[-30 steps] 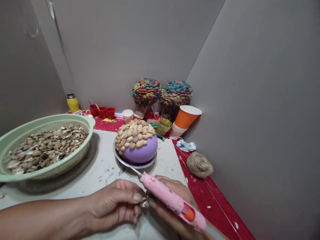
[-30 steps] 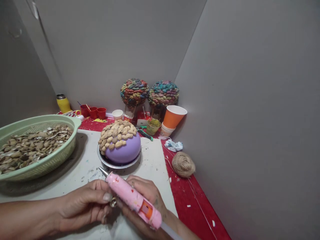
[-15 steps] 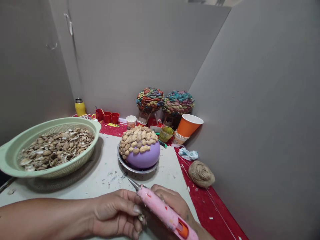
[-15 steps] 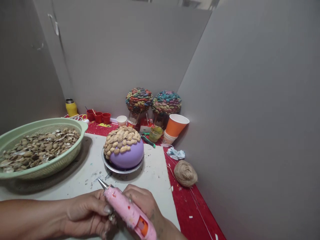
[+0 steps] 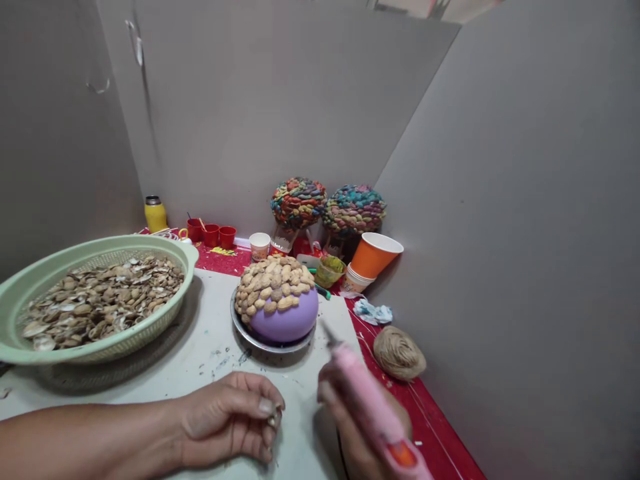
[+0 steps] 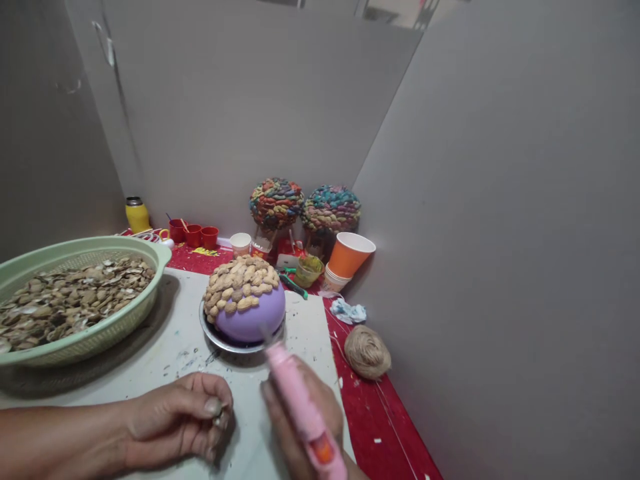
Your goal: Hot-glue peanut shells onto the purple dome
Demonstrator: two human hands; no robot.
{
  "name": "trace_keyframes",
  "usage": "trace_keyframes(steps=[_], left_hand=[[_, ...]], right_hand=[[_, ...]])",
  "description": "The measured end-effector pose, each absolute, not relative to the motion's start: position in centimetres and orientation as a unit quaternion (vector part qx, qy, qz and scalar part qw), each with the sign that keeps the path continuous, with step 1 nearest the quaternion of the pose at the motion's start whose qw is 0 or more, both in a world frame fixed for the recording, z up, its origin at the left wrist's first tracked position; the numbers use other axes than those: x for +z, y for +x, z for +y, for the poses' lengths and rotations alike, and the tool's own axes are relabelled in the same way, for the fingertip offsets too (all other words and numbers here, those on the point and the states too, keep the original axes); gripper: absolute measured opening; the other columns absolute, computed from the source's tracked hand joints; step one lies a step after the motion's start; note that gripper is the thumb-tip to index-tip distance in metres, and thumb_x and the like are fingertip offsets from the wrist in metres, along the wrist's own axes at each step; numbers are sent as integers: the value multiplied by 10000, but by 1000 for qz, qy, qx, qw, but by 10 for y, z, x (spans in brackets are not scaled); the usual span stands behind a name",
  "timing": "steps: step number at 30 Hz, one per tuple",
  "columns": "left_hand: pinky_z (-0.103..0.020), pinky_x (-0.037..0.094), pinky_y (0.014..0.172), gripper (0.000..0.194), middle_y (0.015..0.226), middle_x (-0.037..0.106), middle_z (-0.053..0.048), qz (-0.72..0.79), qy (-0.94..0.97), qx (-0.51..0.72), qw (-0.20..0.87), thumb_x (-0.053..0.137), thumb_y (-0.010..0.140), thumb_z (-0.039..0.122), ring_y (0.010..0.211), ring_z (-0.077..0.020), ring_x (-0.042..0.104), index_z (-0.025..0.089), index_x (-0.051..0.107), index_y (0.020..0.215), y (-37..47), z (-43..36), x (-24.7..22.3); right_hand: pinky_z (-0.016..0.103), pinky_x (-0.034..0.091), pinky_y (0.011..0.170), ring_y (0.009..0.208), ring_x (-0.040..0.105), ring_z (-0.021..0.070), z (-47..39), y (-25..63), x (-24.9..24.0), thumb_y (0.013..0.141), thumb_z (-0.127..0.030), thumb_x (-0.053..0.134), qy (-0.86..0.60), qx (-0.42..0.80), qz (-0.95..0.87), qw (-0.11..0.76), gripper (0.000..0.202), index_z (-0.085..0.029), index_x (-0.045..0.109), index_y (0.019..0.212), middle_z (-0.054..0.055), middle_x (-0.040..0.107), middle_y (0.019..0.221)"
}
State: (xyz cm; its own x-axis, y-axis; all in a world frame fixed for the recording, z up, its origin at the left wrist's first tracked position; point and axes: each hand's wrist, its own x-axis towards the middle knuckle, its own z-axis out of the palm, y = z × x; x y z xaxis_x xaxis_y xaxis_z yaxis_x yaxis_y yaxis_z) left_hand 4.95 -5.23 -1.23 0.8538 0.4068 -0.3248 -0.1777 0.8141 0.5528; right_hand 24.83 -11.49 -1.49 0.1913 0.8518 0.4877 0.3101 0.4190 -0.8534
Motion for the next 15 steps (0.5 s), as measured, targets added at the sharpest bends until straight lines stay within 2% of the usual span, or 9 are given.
trace_keyframes(steps=[3, 6, 11, 15], left_hand=[[-261, 545, 635, 205, 660, 690, -54, 256, 339, 222, 878, 812, 661, 173, 606, -138, 669, 105, 696, 816, 49, -38, -12], [-268, 535, 690, 243, 680, 696, -52, 269, 371, 267, 848, 834, 653, 194, 653, -141, 674, 100, 699, 831, 49, -25, -15], [-265, 528, 723, 265, 716, 715, -59, 293, 369, 311, 826, 835, 681, 216, 671, -133, 674, 107, 695, 878, 48, -9, -20], [-267, 530, 729, 262, 720, 710, -45, 297, 362, 331, 819, 824, 698, 214, 682, -131, 674, 116, 687, 898, 46, -7, -23]], right_hand=[[232, 491, 541, 633, 584, 171, -112, 254, -11, 946, -456, 573, -514, 238, -483, 668, 267, -216, 620, 839, 18, 613, 745], [250, 532, 614, 731, 629, 190, -100, 258, -9, 900, -479, 634, -508, 268, -392, 719, 257, -223, 642, 880, 18, 642, 800], [315, 583, 698, 846, 674, 256, -83, 253, -18, 784, -458, 757, -482, 327, -343, 737, 275, -204, 694, 868, 38, 682, 821], [319, 605, 749, 799, 682, 204, -76, 246, -17, 752, -428, 796, -457, 361, -301, 755, 251, -210, 695, 824, 9, 687, 820]])
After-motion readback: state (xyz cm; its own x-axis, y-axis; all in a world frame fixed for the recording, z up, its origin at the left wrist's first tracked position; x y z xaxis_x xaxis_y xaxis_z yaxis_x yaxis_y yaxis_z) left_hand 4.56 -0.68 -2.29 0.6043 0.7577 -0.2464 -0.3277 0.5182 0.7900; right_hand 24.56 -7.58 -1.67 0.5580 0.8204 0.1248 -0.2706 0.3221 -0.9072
